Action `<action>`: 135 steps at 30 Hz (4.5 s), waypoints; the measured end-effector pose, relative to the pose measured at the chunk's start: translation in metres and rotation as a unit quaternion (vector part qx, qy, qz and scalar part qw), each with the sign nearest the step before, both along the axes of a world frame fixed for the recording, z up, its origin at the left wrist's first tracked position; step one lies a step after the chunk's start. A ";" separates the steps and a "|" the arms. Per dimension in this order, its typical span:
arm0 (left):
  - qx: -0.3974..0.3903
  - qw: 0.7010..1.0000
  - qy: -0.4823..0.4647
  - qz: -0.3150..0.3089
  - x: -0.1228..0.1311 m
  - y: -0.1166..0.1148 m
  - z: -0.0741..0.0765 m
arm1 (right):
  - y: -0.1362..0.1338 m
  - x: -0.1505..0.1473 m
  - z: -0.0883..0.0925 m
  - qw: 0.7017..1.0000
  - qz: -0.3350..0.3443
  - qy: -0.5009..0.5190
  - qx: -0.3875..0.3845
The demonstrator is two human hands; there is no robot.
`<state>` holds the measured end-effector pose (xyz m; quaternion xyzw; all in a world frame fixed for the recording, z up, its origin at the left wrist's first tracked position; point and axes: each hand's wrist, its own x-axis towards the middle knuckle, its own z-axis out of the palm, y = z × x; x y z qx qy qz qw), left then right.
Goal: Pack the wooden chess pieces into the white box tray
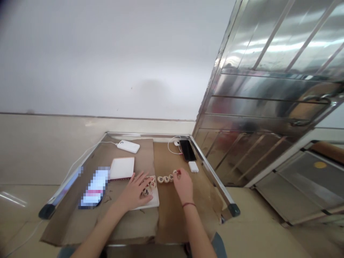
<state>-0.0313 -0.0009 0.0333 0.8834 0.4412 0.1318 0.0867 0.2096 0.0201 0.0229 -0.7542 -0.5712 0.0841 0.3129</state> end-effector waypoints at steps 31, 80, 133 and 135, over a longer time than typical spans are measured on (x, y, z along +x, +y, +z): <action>0.022 1.000 0.011 0.000 0.012 0.007 -0.007 | -0.022 -0.031 0.017 0.953 0.094 0.279 0.075; 0.077 0.991 0.094 -0.059 0.038 -0.007 0.001 | -0.071 -0.049 -0.024 0.872 0.092 0.474 0.079; 0.081 0.973 -0.194 0.091 -0.026 -0.040 -0.023 | 0.004 -0.047 0.014 0.963 0.261 -0.052 -0.043; 0.084 0.971 -0.200 0.101 -0.027 -0.039 -0.025 | -0.003 -0.054 0.018 0.971 0.239 0.004 -0.020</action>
